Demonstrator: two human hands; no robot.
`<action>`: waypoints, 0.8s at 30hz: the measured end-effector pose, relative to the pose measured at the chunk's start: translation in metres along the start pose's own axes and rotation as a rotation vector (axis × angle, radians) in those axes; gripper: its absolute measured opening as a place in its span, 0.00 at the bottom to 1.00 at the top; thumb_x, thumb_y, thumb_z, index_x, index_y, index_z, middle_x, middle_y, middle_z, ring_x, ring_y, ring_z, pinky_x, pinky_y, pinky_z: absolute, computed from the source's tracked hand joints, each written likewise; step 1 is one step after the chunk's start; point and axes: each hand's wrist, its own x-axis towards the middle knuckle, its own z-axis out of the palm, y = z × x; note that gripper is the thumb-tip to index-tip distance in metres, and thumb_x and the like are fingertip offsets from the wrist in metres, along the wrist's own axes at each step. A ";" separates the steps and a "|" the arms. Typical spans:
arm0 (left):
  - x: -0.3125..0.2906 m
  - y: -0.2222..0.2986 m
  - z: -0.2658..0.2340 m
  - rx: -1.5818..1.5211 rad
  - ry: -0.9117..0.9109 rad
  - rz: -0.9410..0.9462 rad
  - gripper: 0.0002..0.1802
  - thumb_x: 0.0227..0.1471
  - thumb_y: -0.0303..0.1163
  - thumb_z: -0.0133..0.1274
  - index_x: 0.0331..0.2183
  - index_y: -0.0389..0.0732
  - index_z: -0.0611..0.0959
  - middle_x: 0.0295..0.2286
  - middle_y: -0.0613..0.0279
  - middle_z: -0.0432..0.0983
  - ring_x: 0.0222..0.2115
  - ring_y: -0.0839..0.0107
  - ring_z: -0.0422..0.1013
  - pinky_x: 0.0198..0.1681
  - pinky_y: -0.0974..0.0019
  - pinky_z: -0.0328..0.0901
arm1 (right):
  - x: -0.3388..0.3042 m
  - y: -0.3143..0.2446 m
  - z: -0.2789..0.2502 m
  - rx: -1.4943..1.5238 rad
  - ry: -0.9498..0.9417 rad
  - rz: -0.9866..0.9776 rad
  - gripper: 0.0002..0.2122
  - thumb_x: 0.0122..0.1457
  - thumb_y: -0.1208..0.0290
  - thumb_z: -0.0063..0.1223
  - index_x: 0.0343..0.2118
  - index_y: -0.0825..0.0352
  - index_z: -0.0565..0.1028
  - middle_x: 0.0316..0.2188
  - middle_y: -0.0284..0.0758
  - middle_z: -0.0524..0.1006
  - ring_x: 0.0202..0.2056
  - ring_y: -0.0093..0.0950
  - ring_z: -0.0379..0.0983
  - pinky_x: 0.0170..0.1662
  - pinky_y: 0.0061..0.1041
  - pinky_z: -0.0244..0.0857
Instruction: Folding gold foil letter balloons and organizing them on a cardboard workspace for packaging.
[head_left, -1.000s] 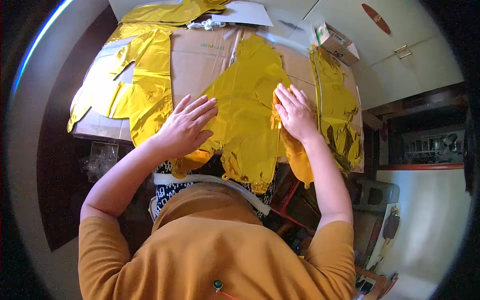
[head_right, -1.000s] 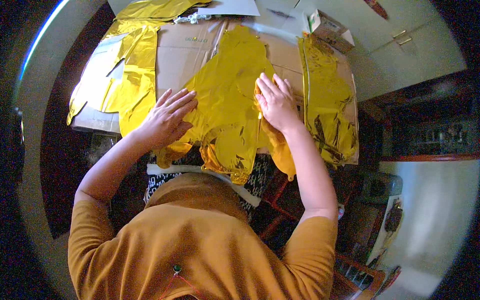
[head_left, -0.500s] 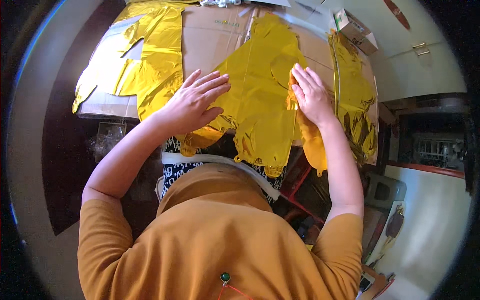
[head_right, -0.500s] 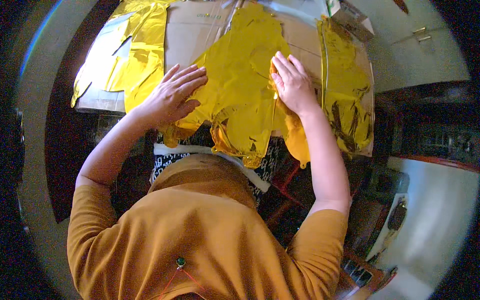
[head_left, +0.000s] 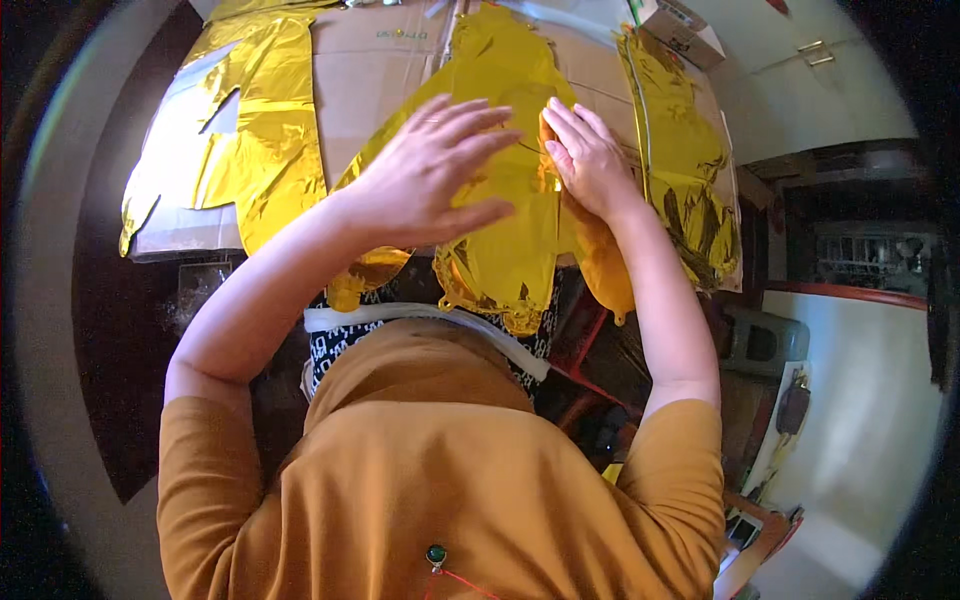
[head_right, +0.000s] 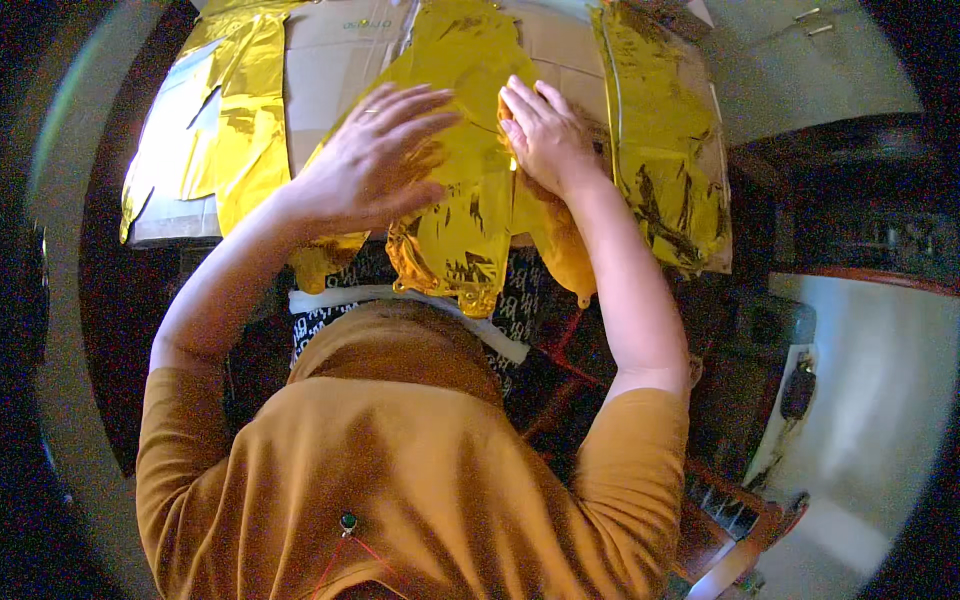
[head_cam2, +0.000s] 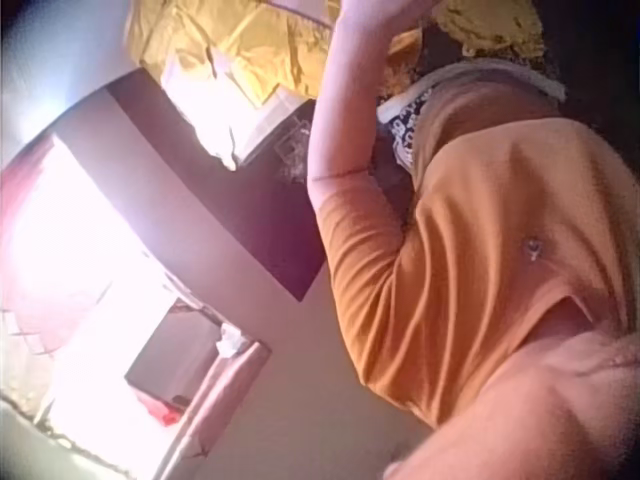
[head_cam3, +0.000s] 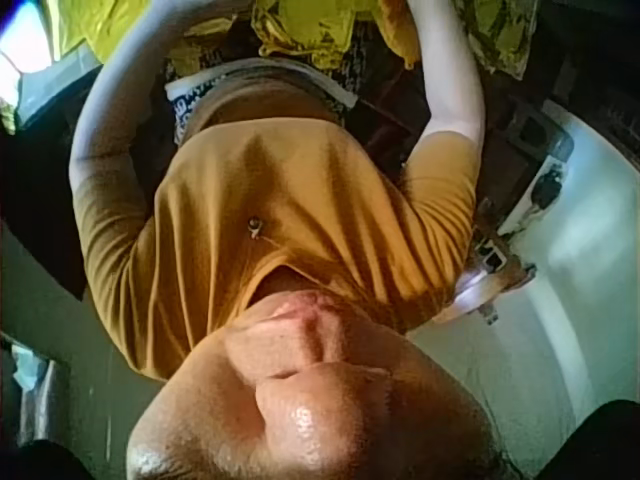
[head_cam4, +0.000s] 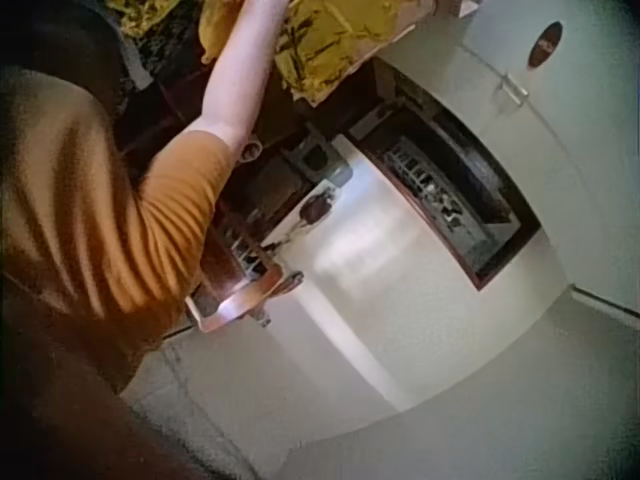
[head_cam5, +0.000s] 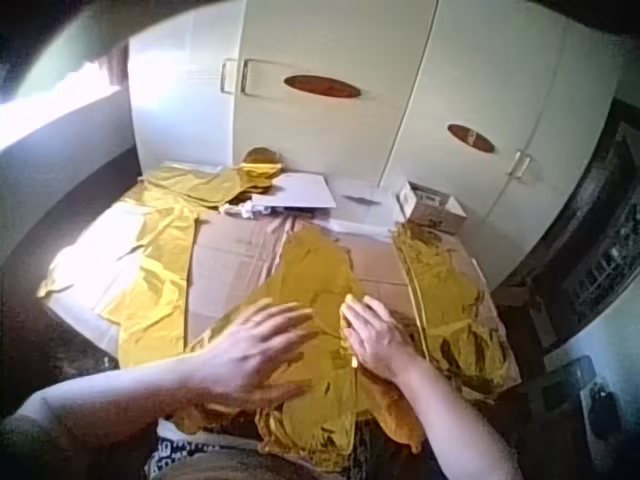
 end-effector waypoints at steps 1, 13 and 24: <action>0.011 0.001 0.014 -0.027 0.029 0.065 0.40 0.53 0.53 0.54 0.60 0.42 0.66 0.62 0.47 0.56 0.65 0.51 0.50 0.67 0.42 0.42 | 0.000 0.000 -0.001 0.002 0.021 -0.009 0.20 0.64 0.67 0.49 0.58 0.64 0.70 0.61 0.37 0.68 0.61 0.44 0.62 0.63 0.39 0.58; 0.019 -0.023 0.070 0.208 -0.123 0.100 0.52 0.52 0.65 0.48 0.64 0.36 0.58 0.64 0.43 0.52 0.66 0.47 0.48 0.67 0.42 0.41 | -0.003 0.003 0.001 0.053 0.027 0.038 0.20 0.64 0.65 0.51 0.59 0.62 0.70 0.61 0.37 0.68 0.60 0.41 0.63 0.63 0.37 0.58; 0.020 -0.020 0.068 0.153 -0.126 0.069 0.51 0.52 0.64 0.50 0.65 0.38 0.57 0.64 0.44 0.51 0.66 0.47 0.47 0.67 0.43 0.40 | -0.148 -0.085 -0.105 -0.040 0.202 1.011 0.21 0.60 0.51 0.56 0.23 0.67 0.75 0.18 0.36 0.74 0.22 0.30 0.72 0.28 0.30 0.65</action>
